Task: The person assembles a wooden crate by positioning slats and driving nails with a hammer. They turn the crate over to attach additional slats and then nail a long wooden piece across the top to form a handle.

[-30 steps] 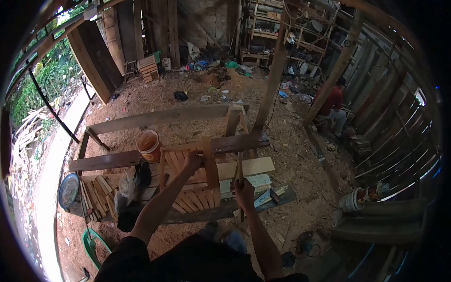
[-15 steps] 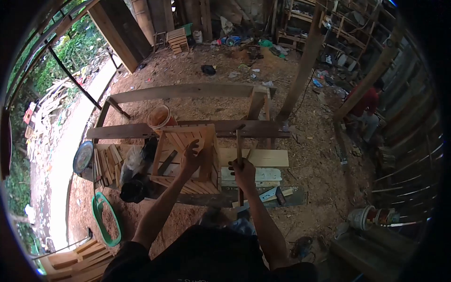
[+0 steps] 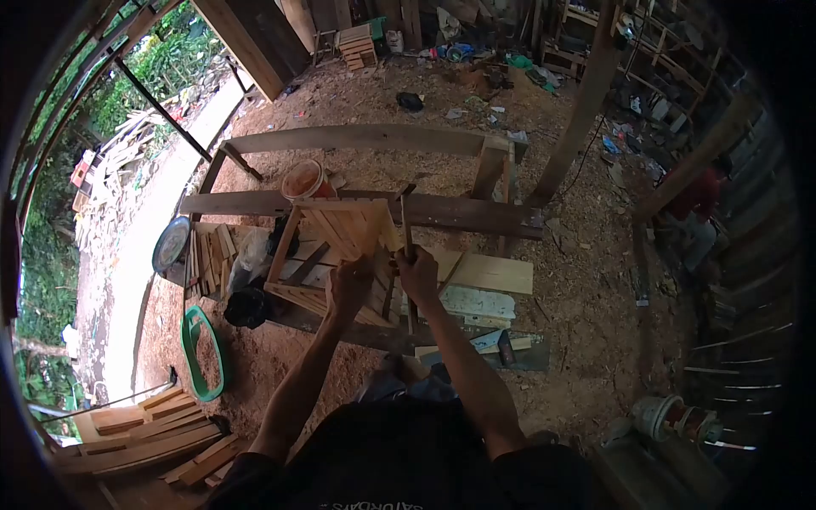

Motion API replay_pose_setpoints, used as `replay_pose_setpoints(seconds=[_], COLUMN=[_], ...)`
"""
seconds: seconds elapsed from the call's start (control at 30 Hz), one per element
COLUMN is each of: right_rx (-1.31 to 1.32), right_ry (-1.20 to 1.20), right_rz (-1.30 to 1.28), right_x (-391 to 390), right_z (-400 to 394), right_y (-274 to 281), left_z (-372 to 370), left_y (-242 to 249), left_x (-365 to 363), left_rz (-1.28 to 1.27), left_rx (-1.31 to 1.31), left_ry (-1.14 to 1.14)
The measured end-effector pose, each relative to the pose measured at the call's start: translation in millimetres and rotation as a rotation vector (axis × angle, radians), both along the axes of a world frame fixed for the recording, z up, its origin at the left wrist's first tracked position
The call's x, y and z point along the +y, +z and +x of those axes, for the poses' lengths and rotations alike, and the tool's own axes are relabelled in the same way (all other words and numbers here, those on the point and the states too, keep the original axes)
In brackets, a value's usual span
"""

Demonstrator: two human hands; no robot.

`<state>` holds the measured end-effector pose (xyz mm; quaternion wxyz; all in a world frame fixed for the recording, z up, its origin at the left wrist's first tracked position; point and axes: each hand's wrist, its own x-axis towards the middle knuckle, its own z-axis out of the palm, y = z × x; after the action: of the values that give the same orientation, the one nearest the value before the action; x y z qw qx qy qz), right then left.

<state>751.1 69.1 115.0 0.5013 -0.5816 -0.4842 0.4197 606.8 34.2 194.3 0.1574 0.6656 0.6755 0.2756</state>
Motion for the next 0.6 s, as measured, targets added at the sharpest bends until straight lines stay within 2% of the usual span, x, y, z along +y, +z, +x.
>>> replay_pose_setpoints(seconds=[0.1, 0.2, 0.3, 0.4, 0.5, 0.6], right_rx=[0.045, 0.172, 0.002, 0.202, 0.254, 0.229], right_ry=[0.019, 0.038, 0.041, 0.032, 0.047, 0.015], right_rz=[0.001, -0.053, -0.036, -0.066, -0.068, -0.112], right_x=[3, -3, -2, 11, 19, 19], right_z=[-4, -9, -9, -20, -30, -36], right_y=[7, 43, 60, 38, 31, 33], left_z=[-2, -4, -4, -4, 0, -4], left_y=[4, -1, 6, 2, 11, 3], left_x=[1, 2, 2, 2, -4, -4], left_rz=[-0.108, -0.078, -0.118, -0.095, -0.008, -0.023], left_rx=[0.004, 0.018, -0.011, -0.022, -0.029, -0.041], left_ry=[0.011, 0.038, 0.067, 0.087, 0.068, 0.073])
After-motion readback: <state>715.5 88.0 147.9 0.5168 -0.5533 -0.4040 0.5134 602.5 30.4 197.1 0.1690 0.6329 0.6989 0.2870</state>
